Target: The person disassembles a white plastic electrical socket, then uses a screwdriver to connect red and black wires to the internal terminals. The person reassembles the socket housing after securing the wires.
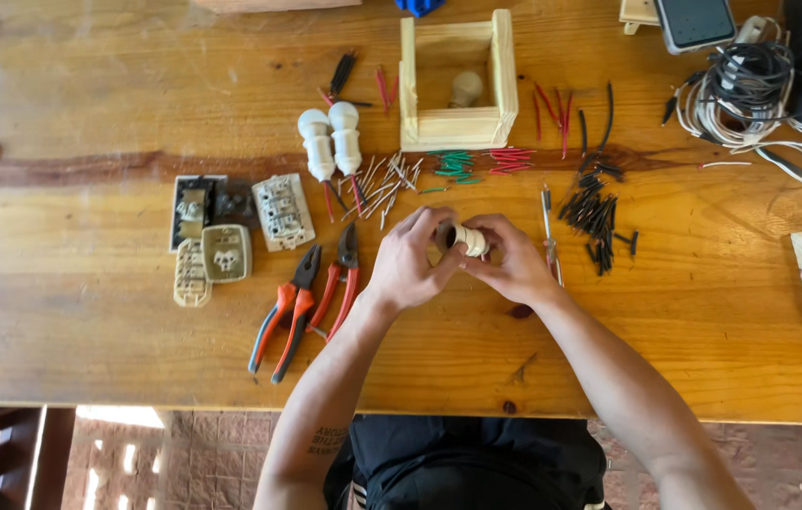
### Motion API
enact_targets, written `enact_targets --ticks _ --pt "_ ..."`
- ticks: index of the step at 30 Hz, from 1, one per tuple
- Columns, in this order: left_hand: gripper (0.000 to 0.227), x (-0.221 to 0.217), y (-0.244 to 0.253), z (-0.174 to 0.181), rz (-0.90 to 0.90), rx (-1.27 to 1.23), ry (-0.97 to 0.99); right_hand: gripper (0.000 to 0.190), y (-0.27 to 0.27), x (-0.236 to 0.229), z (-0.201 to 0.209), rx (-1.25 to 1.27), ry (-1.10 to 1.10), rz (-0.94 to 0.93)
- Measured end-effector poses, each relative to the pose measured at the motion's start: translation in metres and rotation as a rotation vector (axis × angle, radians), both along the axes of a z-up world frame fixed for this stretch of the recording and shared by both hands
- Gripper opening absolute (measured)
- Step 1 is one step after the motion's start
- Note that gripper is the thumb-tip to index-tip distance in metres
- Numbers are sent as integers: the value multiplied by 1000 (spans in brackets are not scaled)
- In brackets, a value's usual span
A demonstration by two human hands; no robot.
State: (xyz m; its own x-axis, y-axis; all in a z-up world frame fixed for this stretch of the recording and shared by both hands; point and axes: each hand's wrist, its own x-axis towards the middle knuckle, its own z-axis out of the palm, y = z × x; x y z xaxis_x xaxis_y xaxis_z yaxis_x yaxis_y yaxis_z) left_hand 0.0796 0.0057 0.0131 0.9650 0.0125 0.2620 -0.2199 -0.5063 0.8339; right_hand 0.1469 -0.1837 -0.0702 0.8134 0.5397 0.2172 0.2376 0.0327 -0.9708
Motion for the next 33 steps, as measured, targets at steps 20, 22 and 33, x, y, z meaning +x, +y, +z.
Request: enact_targets --ticks 20,22,33 --pt "47 18 17 -64 61 -123 188 45 11 1 27 -270 -416 -117" --pt "42 19 11 -59 125 -165 258 44 14 2 29 -248 -511 -111" --pt "38 7 12 -37 69 -295 468 43 10 -4 14 -122 -458 -92"
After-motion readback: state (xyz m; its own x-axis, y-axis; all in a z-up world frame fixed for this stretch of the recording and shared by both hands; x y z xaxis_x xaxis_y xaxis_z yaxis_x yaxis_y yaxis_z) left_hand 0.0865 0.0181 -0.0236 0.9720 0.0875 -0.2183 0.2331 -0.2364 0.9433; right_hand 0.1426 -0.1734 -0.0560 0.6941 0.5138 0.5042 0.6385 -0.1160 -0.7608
